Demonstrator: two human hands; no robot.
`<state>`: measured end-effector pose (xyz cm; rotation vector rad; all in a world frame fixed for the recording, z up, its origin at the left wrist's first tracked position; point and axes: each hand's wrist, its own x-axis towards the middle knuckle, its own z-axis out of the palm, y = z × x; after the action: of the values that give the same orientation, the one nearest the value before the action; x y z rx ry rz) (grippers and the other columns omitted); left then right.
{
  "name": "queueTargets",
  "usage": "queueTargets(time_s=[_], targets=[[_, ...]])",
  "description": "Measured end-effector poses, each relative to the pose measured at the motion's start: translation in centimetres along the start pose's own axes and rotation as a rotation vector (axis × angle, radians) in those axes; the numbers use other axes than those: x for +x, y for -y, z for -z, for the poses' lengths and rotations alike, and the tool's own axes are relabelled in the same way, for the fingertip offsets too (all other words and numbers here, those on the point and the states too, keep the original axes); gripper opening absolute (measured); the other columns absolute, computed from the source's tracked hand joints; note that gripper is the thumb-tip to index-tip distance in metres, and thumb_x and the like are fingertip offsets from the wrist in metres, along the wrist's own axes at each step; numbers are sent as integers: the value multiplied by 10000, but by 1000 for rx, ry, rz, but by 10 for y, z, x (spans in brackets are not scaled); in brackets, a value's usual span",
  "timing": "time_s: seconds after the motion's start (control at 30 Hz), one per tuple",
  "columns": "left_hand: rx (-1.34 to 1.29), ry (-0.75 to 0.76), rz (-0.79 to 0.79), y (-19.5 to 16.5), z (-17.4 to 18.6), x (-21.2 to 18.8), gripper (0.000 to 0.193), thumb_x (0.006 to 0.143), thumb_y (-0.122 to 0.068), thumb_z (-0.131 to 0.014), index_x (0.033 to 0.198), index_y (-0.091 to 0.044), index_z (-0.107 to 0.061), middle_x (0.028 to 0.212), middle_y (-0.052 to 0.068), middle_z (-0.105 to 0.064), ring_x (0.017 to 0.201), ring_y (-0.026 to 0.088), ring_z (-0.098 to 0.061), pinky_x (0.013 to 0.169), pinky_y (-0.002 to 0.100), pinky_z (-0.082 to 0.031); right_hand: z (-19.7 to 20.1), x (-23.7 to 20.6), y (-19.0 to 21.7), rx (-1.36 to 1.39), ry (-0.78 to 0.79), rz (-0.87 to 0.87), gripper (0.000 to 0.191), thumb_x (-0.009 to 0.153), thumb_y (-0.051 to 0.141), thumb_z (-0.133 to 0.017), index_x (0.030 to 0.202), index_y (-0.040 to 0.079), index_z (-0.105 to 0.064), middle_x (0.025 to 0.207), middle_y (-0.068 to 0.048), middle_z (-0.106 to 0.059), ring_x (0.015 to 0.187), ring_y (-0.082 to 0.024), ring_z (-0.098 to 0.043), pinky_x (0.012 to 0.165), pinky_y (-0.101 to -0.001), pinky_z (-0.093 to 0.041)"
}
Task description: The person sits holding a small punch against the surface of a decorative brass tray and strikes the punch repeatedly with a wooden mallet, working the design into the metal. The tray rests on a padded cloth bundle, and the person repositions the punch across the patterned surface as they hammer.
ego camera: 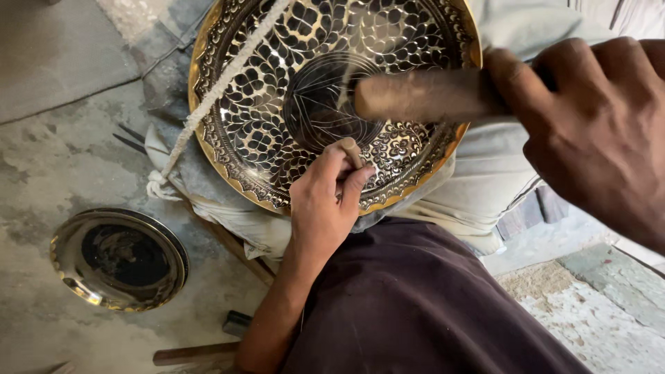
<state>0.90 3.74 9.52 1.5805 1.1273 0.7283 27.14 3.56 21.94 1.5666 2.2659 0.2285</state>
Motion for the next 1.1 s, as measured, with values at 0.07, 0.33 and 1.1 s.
queueTargets(time_s=[0.07,0.33,1.1], targets=[[35,17,-42,2,0,0,271,992,-154,-746,1188,-22,-612,985,54,-707,809,139,-738,620,261,-579,-5,2,-2,20,-34,-9,531,912,55,-719,1429,150,-644,990,-54,-673,838,-207,-627,827,-348,-528],[124,51,-49,2,1,2,218,994,-155,-756,1067,-34,-589,918,81,-678,817,211,-725,688,339,-570,-1,19,3,943,135,-398,569,812,-39,-645,1368,67,-585,930,-145,-685,781,-259,-706,712,-397,-572],[110,26,-51,0,1,2,283,1000,-157,-738,1227,-59,-600,960,87,-671,823,235,-715,702,363,-572,0,13,4,887,85,-298,587,805,-24,-637,1365,135,-558,1074,-99,-694,916,-268,-689,753,-375,-554]])
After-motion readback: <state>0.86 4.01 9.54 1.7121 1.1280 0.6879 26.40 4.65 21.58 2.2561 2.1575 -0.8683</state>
